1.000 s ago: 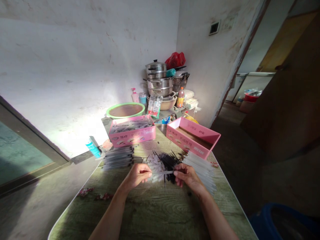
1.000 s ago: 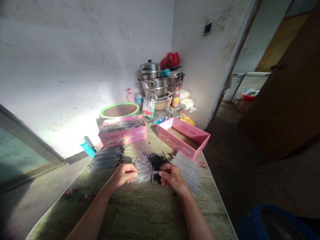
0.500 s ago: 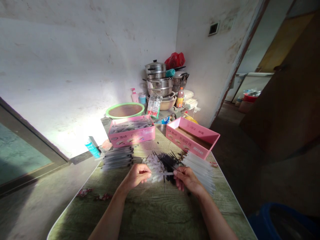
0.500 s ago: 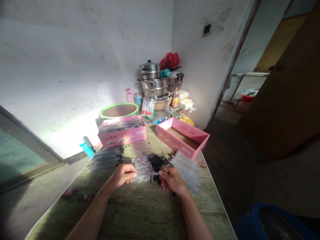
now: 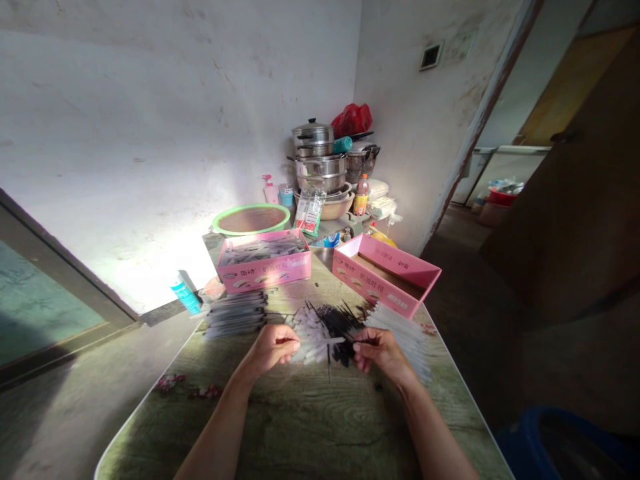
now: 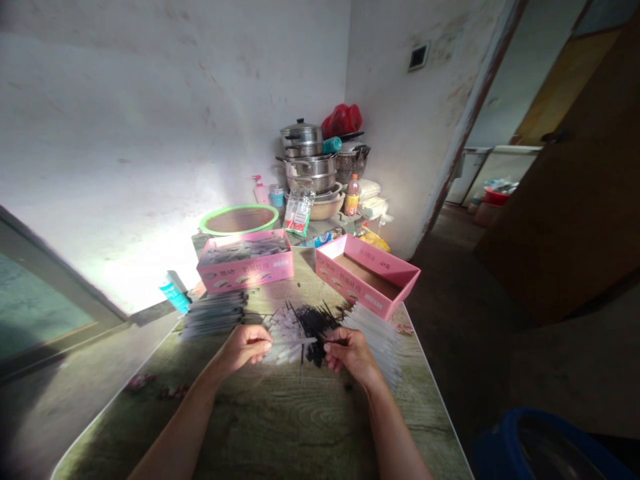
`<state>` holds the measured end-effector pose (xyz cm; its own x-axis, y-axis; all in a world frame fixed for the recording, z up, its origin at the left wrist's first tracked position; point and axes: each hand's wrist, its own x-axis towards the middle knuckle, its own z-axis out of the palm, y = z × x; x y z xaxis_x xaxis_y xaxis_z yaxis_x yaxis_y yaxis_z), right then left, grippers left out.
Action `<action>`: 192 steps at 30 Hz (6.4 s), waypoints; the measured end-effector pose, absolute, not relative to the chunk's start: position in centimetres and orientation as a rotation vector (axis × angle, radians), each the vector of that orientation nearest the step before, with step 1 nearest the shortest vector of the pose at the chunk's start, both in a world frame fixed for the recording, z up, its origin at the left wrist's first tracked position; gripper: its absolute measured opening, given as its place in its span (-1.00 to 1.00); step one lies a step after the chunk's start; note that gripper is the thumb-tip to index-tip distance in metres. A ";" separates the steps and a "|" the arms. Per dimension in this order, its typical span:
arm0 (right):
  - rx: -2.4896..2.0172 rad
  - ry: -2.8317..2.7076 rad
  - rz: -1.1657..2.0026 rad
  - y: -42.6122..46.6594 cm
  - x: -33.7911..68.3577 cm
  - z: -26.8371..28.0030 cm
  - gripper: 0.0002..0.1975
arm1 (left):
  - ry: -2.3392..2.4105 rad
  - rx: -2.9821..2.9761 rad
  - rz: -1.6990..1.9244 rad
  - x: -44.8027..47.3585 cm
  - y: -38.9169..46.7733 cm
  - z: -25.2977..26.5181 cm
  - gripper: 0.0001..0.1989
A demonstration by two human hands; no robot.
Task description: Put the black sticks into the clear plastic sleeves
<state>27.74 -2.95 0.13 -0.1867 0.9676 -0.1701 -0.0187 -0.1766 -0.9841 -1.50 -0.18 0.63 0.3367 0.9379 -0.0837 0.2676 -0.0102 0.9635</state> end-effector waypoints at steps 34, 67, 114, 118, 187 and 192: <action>-1.628 -1.190 0.388 -2.8 29.3 0.5 -0.67 | 1.342 1.415 1.024 -2.6 0.6 0.7 -0.82; -1.294 -1.369 1.020 -3.4 27.1 1.7 -0.62 | 1.284 1.679 1.006 -1.5 0.7 -0.1 -0.84; -1.799 -1.557 0.032 -2.9 30.1 0.1 -0.50 | 2.612 1.303 0.820 -14.9 -1.0 -0.3 -0.64; -1.806 -1.556 0.019 -2.8 30.3 -0.2 -0.53 | 2.407 1.395 0.803 -15.3 -1.1 0.1 -0.67; -1.191 -1.283 1.554 -3.3 26.5 0.2 -0.55 | 1.182 1.802 0.901 -1.4 0.0 0.2 -0.85; -1.263 -1.293 1.541 -3.4 26.2 0.4 -0.50 | 1.165 1.780 0.886 -1.3 -0.1 0.4 -0.86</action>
